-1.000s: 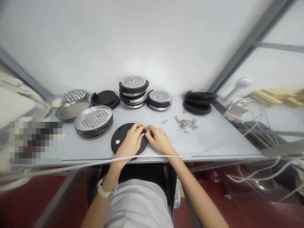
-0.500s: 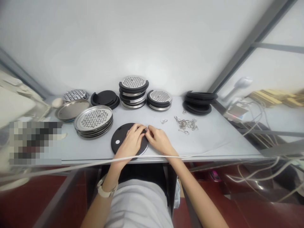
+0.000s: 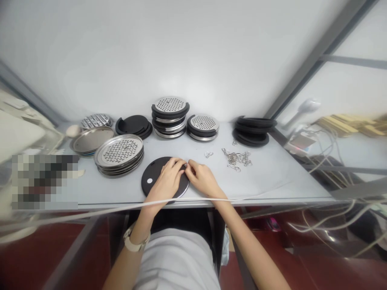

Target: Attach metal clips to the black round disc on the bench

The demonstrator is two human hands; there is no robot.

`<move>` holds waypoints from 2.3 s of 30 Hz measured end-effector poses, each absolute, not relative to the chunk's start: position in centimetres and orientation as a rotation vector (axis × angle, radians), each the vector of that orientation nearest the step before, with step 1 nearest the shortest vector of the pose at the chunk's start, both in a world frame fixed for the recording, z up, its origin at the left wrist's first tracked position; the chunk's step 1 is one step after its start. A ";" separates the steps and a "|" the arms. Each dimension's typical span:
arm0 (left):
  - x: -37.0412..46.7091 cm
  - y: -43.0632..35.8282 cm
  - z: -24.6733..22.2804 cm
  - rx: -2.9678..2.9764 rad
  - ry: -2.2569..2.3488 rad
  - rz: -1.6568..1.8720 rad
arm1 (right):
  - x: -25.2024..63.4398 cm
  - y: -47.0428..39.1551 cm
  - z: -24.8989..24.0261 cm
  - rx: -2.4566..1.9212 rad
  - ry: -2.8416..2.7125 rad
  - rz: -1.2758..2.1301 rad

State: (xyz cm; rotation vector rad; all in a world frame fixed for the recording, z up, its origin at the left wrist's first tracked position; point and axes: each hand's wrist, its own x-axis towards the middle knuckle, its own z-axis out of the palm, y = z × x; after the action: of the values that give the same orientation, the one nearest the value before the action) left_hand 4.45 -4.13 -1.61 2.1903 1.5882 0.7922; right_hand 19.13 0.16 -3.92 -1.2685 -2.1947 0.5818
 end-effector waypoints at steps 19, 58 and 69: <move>4.4 -4.2 -1.7 2.218 1.592 0.791 | 19.0 0.1 -4.0 -1.298 -2.182 0.563; 4.5 -4.1 -1.6 2.243 1.681 0.775 | 19.0 0.2 -4.0 -1.349 -2.194 0.460; 4.6 -4.0 -1.8 2.253 1.700 0.750 | 18.7 0.4 -4.0 -1.388 -2.253 0.393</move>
State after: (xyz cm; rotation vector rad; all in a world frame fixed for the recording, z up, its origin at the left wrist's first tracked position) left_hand 4.64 -3.95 -1.76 2.2530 1.7005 0.7505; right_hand 18.74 0.41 -3.99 -1.3875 -2.2532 0.3926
